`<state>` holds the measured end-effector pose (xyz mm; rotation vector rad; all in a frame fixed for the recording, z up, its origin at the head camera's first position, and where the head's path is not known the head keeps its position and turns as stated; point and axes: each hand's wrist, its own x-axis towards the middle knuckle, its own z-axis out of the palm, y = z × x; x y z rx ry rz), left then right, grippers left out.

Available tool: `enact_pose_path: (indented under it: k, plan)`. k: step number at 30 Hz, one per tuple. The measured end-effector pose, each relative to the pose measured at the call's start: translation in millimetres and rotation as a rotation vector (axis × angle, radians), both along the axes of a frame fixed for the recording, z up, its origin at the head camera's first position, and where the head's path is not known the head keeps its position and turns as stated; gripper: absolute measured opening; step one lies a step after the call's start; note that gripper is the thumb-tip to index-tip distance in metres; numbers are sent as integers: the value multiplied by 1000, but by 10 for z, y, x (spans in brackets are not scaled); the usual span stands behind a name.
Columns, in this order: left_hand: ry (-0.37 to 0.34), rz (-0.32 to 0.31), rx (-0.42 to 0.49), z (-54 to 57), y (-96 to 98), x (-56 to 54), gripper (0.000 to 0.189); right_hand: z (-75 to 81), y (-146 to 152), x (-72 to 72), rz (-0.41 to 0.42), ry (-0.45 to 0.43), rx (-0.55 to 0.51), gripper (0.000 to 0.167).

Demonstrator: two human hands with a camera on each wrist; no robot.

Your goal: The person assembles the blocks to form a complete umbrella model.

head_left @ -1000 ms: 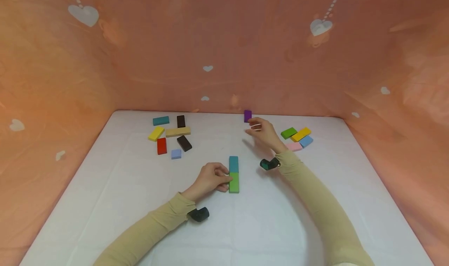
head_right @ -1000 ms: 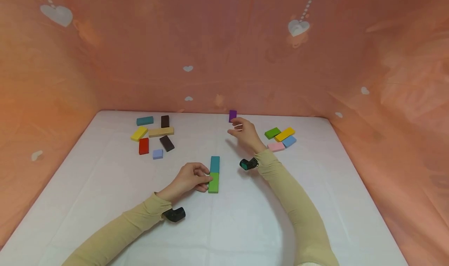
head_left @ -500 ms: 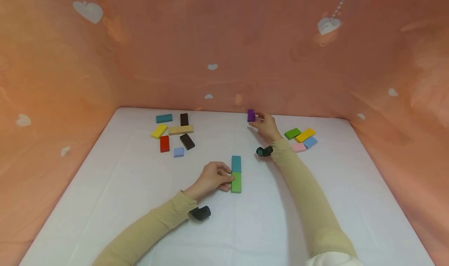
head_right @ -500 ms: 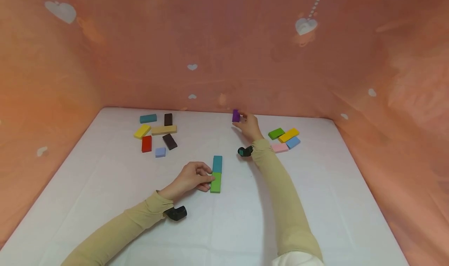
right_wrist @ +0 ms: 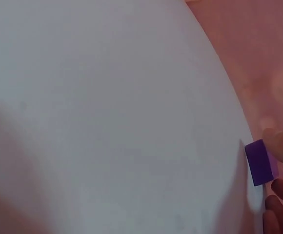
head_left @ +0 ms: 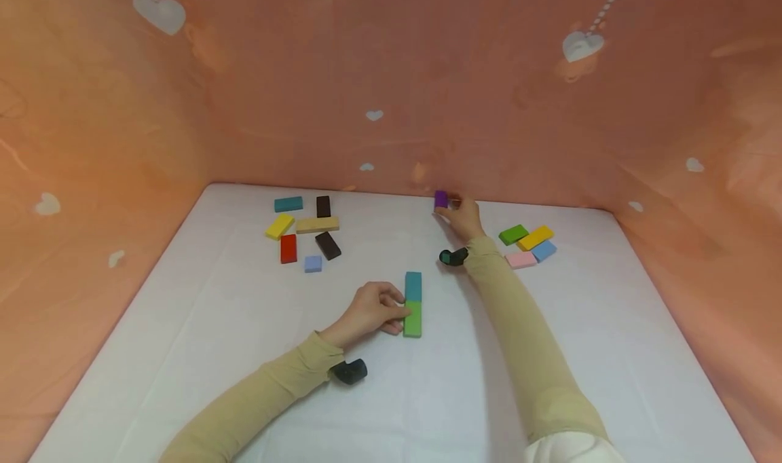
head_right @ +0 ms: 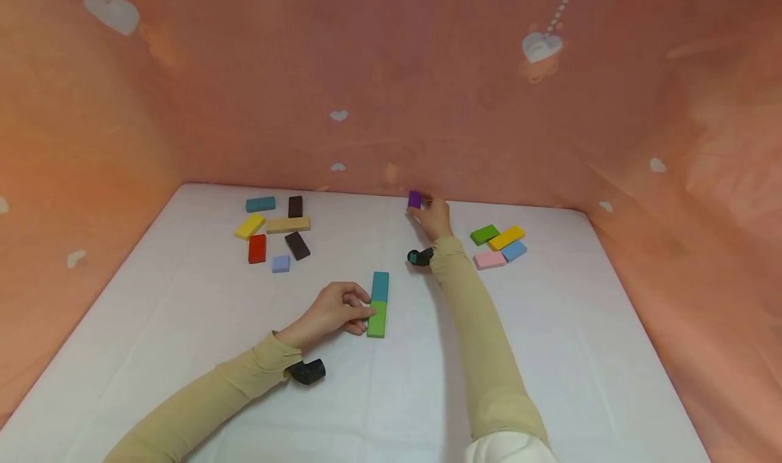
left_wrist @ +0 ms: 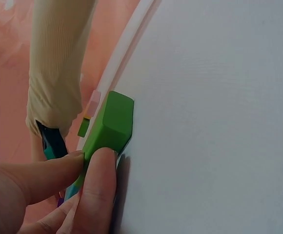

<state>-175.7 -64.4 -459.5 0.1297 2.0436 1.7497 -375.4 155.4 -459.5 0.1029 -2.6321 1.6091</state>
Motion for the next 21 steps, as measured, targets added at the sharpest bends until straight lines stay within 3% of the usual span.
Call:
enact_pose_path:
  k: [12,21]
  plan:
    - [-2,-7,-11,-5,11,5,26,-32,-45,-54,-60,46,24,43]
    - [0,1,-18,-2,14,9,25,14,43,-28,10,-12,6,45]
